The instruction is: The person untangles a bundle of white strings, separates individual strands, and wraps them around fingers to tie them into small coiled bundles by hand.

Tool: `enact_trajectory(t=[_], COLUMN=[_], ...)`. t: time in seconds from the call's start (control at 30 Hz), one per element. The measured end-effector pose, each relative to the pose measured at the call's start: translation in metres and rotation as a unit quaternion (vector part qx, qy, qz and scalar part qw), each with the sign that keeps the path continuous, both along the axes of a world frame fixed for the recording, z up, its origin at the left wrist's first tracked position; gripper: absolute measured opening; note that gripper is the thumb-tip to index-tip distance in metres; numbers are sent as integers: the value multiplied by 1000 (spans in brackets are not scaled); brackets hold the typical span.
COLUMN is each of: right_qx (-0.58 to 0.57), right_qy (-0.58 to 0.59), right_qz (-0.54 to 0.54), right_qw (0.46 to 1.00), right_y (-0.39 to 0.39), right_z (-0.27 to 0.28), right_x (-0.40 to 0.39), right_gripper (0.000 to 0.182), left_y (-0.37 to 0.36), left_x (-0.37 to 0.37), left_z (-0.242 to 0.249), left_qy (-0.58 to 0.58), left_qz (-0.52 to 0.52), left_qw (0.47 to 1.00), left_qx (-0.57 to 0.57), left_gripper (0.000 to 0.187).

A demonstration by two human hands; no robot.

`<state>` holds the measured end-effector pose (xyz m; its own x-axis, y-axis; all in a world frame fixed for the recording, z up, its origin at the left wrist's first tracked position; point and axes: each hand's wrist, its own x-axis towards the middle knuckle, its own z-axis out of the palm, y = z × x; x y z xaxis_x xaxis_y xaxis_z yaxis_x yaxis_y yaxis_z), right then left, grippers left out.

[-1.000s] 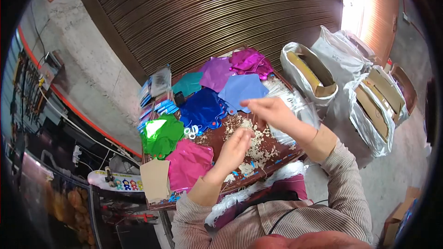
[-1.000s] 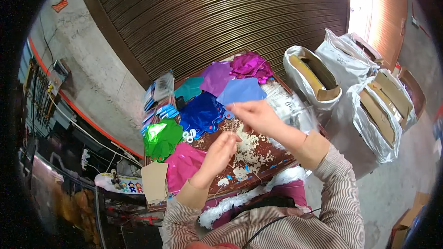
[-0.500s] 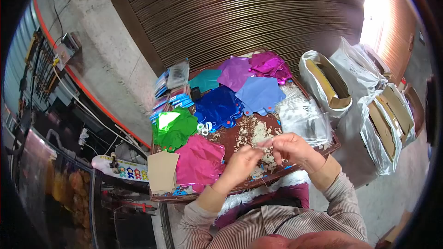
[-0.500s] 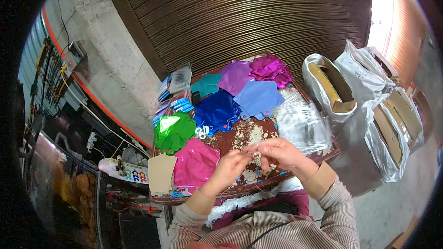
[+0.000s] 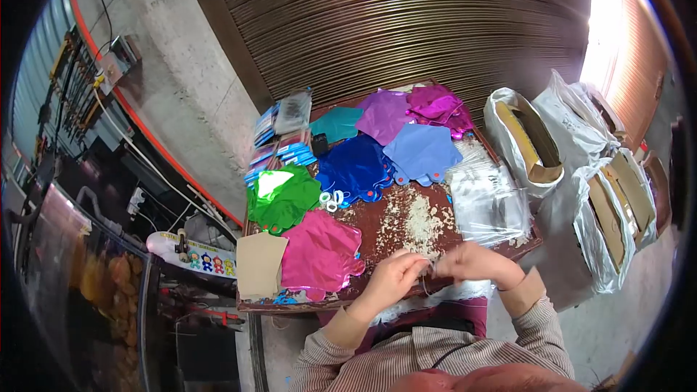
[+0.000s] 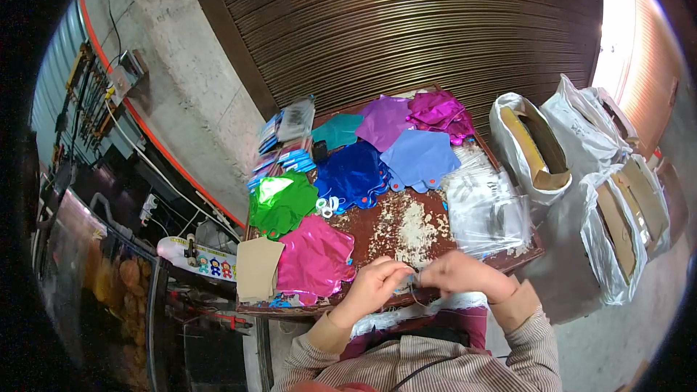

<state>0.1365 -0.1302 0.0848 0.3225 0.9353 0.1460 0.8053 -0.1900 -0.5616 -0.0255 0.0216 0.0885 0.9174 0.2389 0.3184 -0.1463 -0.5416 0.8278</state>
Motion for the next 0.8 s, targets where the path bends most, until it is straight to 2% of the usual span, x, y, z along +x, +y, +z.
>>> enact_trajectory(t=[0.03,0.07,0.1,0.13,0.17,0.23,0.3,0.33,0.4,0.47,0.5,0.57,0.63,0.67,0.73,0.8], right_qx=[32,62,88,114,112,-55,-221,-224,-70,91,91,-115,-314,-315,-149,25], right_qy=[183,360,525,673,675,539,370,372,483,576,577,547,494,493,520,526], right_qz=[-5,-10,-17,-26,-28,-12,9,10,-36,-83,-85,-8,69,69,-28,-121], right_qw=[983,931,846,731,729,840,902,901,872,808,807,829,808,808,841,841], right_y=[-1,-3,-6,-9,-13,-19,-20,-20,-17,-16,-18,-24,-28,-27,-25,-23], right_z=[5,12,18,22,24,28,30,27,18,12,11,12,12,8,-12,-31], right_x=[-6,-12,-18,-23,-26,-27,-26,-30,-44,-54,-54,-47,-45,-47,-64,-77], right_gripper=[19,20,21,22,22,23,24,24,24,23,23,23,23,23,24,25], left_y=[-2,-3,-5,-7,-9,-10,-10,-12,-19,-22,-22,-16,-14,-17,-29,-38], left_x=[0,0,-1,-4,-8,-16,-22,-25,-29,-32,-35,-38,-45,-47,-50,-54], left_z=[-8,-18,-26,-31,-33,-32,-32,-36,-46,-55,-58,-65,-70,-72,-81,-90], left_qy=[-4,-8,-12,-13,-10,0,7,10,27,44,47,54,65,64,109,152], left_qz=[-4,-8,-12,-17,-18,-4,12,13,-15,-46,-48,-29,-13,-12,-14,-16], left_qw=[1000,1000,1000,1000,1000,1000,1000,1000,999,998,997,998,997,997,990,978], left_qx=[4,8,11,15,12,4,-5,-7,-18,-26,-27,-26,-26,-27,-84,-139], left_gripper=[12,12,12,13,13,13,14,14,14,15,15,15,15,15,15,15])
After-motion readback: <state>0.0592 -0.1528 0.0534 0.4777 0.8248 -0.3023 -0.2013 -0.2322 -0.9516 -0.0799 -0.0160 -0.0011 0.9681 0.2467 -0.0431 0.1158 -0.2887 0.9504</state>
